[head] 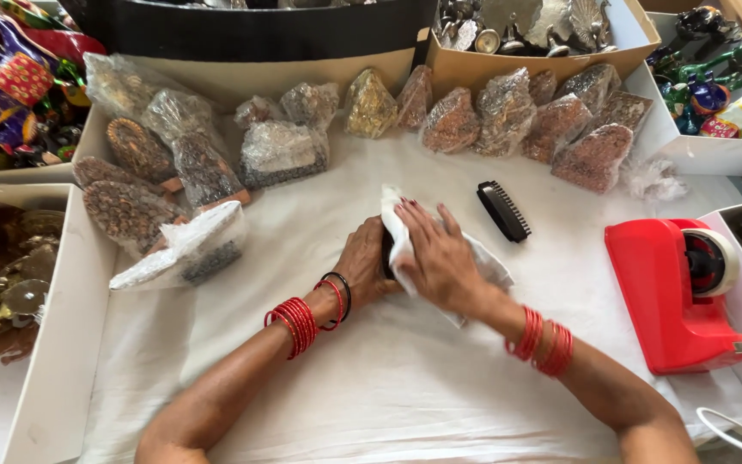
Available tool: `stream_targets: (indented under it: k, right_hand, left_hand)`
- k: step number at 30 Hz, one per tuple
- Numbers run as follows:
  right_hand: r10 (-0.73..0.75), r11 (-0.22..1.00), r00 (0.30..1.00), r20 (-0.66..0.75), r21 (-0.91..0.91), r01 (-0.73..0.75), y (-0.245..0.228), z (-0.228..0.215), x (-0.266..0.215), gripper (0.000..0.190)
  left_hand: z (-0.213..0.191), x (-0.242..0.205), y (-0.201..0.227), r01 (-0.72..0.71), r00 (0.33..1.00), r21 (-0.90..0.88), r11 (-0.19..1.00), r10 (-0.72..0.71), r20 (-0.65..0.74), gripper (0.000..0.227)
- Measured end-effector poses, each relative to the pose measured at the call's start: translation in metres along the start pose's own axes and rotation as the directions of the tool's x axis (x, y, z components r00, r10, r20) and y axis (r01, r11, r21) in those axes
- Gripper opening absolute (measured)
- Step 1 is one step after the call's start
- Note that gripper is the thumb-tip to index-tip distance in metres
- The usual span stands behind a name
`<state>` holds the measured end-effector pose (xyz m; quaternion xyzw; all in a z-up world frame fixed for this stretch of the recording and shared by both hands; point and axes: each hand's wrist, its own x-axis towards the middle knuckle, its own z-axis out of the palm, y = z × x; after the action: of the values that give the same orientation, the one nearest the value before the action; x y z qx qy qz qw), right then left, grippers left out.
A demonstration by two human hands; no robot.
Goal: The person uses a small brush to dust a brass figurine, then wipes it with a white cloth. The person rotates the figurine to clean different sides and continues wiping until the end of the clip. The workspace contains boxes of wrapped decorative items and a tape dispenser.
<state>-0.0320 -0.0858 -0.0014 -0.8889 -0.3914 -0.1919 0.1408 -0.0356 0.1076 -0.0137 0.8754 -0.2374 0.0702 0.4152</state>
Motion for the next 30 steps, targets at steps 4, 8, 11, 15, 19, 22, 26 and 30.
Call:
stream_targets:
  k: [4, 8, 11, 15, 19, 22, 26, 30]
  right_hand:
    - [0.235, 0.944, 0.930, 0.282, 0.162, -0.288, 0.016, -0.006, 0.042, 0.072]
    - [0.299, 0.924, 0.926, 0.232, 0.174, -0.342, 0.011, -0.002, 0.026, 0.071]
    - [0.125, 0.987, 0.988, 0.089, 0.094, -0.133, -0.006, -0.002, -0.015, 0.071]
    - [-0.015, 0.995, 0.999, 0.049, -0.100, 0.020, -0.025, -0.008, -0.054, 0.078]
    - [-0.037, 0.994, 0.997, 0.063, -0.100, 0.043, -0.007, -0.009, -0.023, 0.082]
    - [0.106, 0.994, 0.980, 0.171, -0.039, -0.101, 0.017, -0.004, 0.015, 0.086]
    - [0.310, 0.925, 0.894, 0.323, 0.114, -0.362, 0.017, -0.005, 0.023, 0.078]
    - [0.123, 0.992, 0.982, 0.144, -0.022, -0.121, -0.008, -0.007, -0.027, 0.087]
  left_hand:
    - [-0.010, 0.002, 0.017, 0.091, 0.995, -0.016, 0.996, -0.091, 0.027, 0.091]
    - [-0.005, 0.001, 0.008, 0.132, 0.990, -0.001, 0.991, -0.132, 0.056, 0.091]
    - [0.001, -0.002, -0.002, 0.105, 0.991, 0.041, 0.994, -0.108, 0.074, 0.097]
    - [0.004, -0.003, -0.011, -0.008, 1.000, 0.042, 0.999, 0.007, 0.023, 0.117]
    - [0.000, -0.002, -0.001, -0.017, 1.000, -0.001, 1.000, 0.017, 0.027, 0.118]
    - [-0.001, -0.001, 0.002, 0.002, 0.999, 0.008, 1.000, -0.002, 0.043, 0.108]
    - [-0.003, -0.001, 0.004, 0.054, 0.998, 0.010, 0.998, -0.054, 0.037, 0.098]
    - [-0.006, 0.001, 0.005, 0.063, 0.994, 0.036, 0.997, -0.065, 0.083, 0.092]
